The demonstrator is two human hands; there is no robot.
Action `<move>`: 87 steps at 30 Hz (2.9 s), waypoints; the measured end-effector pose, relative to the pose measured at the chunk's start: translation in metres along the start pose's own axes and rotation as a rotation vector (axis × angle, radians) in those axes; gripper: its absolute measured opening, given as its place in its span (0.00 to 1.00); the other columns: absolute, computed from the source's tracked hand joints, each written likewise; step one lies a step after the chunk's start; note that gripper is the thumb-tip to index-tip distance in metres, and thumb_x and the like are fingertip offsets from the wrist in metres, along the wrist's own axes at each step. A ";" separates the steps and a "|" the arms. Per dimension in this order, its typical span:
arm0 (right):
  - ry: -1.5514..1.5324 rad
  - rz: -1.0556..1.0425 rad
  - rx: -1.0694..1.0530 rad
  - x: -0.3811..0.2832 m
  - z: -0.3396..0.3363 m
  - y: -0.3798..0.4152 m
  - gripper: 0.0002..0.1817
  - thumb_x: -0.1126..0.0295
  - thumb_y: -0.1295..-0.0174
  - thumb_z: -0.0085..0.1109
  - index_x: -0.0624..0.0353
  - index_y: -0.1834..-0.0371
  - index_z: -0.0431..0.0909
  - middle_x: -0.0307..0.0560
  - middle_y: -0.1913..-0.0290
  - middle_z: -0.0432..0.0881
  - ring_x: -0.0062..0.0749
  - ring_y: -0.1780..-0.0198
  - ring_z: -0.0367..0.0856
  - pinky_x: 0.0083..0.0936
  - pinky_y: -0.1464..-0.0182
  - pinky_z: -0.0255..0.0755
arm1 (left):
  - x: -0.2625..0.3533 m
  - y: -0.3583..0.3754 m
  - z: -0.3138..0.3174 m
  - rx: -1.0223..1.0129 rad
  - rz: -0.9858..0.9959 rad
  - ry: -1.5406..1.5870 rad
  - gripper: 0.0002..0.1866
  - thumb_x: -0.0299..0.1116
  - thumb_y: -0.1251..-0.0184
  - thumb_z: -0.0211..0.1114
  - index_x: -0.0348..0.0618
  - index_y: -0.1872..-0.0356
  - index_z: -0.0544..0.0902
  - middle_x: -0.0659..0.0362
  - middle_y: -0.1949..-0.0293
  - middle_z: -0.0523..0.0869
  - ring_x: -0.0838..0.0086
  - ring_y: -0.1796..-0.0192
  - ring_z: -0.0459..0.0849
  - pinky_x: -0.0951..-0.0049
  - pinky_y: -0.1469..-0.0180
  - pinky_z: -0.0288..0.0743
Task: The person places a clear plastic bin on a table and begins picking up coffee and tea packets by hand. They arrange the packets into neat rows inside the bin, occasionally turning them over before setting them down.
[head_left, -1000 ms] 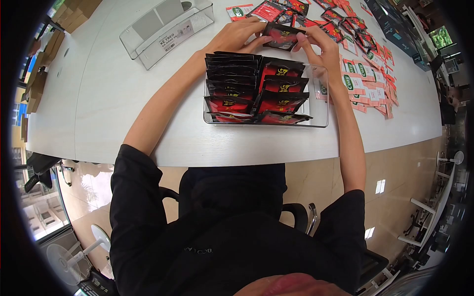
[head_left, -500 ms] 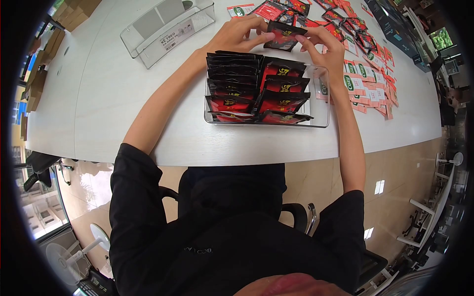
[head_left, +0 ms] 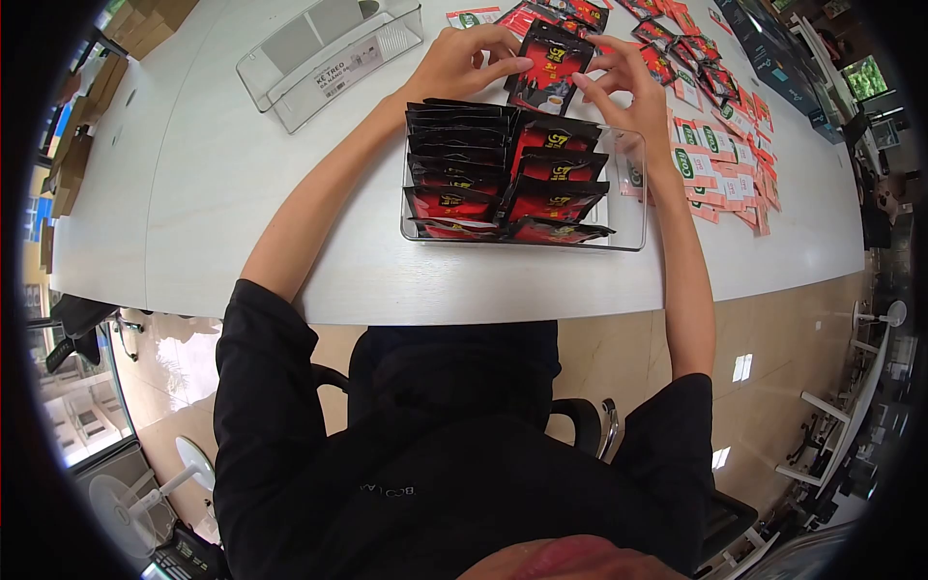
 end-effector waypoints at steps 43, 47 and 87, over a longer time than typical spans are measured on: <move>0.013 -0.064 0.064 -0.112 -0.038 0.066 0.22 0.79 0.51 0.79 0.63 0.52 0.83 0.42 0.57 0.88 0.22 0.67 0.82 0.21 0.59 0.76 | 0.178 0.019 -0.038 -0.508 0.456 -0.401 0.16 0.42 0.37 0.73 0.39 0.60 0.84 0.59 0.70 0.84 0.61 0.57 0.83 0.62 0.54 0.76; -0.011 -0.051 0.034 -0.118 -0.037 0.065 0.21 0.80 0.50 0.78 0.61 0.51 0.85 0.41 0.59 0.89 0.21 0.68 0.82 0.19 0.62 0.74 | 0.189 0.010 -0.051 -0.446 0.331 -0.351 0.14 0.41 0.36 0.72 0.39 0.62 0.84 0.57 0.69 0.84 0.59 0.58 0.83 0.60 0.53 0.76; 0.175 0.079 -0.322 -0.100 -0.021 0.061 0.20 0.84 0.58 0.67 0.57 0.59 0.89 0.44 0.77 0.79 0.33 0.74 0.76 0.30 0.66 0.67 | 0.174 0.026 -0.010 -0.589 0.285 -0.554 0.11 0.35 0.35 0.68 0.36 0.67 0.88 0.51 0.67 0.87 0.56 0.55 0.85 0.60 0.50 0.79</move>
Point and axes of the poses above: each hand's wrist, its own y-axis away from the middle knuckle, its own z-axis out of the palm, x = y × z, the point moved 6 cm from there along -y, towards the middle knuckle
